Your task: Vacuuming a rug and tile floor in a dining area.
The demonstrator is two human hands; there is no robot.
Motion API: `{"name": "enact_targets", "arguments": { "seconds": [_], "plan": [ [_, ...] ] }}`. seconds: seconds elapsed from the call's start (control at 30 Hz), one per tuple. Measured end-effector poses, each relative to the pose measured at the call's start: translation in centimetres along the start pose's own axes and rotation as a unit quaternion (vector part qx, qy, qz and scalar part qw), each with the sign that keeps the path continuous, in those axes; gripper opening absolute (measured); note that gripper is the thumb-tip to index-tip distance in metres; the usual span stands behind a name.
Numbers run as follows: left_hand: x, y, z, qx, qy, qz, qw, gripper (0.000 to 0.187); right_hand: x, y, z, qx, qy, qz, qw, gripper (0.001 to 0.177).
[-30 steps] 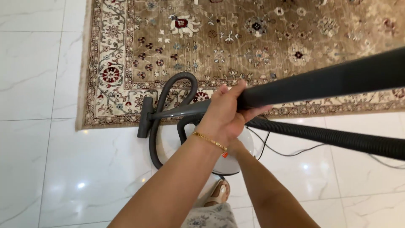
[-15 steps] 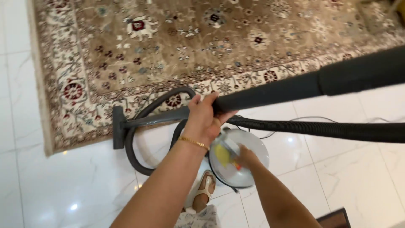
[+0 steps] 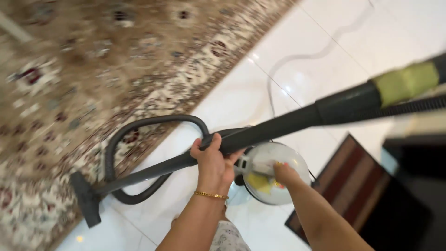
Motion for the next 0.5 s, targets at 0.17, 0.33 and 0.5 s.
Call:
{"name": "enact_targets", "arguments": {
  "seconds": [0.17,0.33,0.5],
  "plan": [
    [-5.5,-2.1,-1.3,-0.013,0.003,-0.050,0.999,0.069,0.8,2.1,3.8,-0.011,-0.042,-0.103,0.994,0.049],
    [-8.6,-2.4,-3.5,-0.004,0.005,-0.089,0.996,0.071,2.6,-2.0,1.7,-0.018,-0.060,-0.081,0.995,0.040],
    [-10.3,-2.1,-4.8,-0.043,-0.006,-0.145,0.988,0.074,4.7,-6.4,-0.1,0.049,-0.083,-0.068,0.993,0.044]
  ]
}}
Point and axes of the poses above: each hand's wrist, its own z-axis away from the middle knuckle, its own y-axis out of the back of the hand, x = y × z, the point moved 1 cm from there along -z, towards the middle knuckle, and after that the axes turned 11 degrees about z, right-handed, at the moved point
